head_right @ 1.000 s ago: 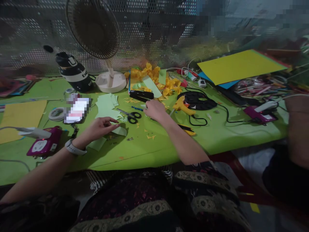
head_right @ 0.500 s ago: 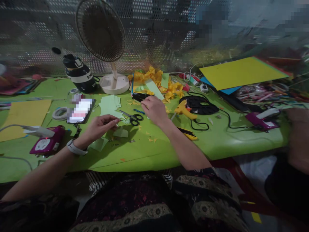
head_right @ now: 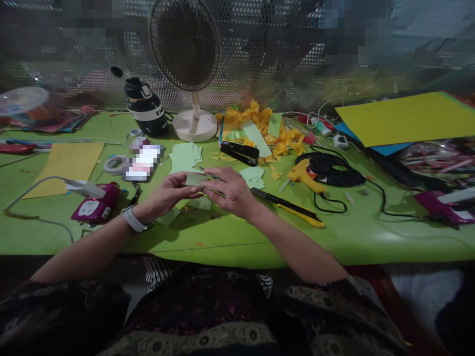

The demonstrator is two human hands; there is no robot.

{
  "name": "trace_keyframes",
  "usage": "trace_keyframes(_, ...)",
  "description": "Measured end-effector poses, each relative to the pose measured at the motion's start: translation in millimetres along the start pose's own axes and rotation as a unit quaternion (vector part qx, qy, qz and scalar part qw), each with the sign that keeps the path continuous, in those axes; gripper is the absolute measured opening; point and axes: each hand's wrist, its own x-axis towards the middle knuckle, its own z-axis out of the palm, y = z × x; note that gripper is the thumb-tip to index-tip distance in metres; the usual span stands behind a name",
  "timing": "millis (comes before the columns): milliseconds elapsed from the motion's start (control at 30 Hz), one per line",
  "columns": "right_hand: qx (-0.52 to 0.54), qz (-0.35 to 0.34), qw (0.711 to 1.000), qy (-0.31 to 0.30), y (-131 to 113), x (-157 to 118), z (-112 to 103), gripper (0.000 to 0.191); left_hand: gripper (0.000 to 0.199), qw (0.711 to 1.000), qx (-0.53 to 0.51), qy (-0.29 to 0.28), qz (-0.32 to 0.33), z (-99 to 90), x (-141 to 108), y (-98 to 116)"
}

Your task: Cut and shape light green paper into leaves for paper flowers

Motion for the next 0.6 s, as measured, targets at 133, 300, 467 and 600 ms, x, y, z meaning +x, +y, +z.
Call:
trace_keyframes(133, 0.032, 0.064, 0.997, 0.021, -8, 1, 4, 0.012, 0.024, 0.999, 0.004, 0.045, 0.002, 2.9, -1, 0)
trace_keyframes(300, 0.079, 0.150, 0.985, 0.015, -12, 3, 3, 0.012, 0.029, 0.999, 0.020, 0.034, -0.020, 5.7, -2, 4)
trace_keyframes(467, 0.088, 0.180, 0.980, 0.011, -14, 4, 3, 0.012, 0.025, 0.998, 0.025, 0.052, -0.026, 4.4, -2, -1)
trace_keyframes(600, 0.098, 0.172, 0.980, 0.007, -14, 4, 4, 0.012, 0.027, 0.998, 0.012, 0.051, -0.024, 3.3, -1, -4)
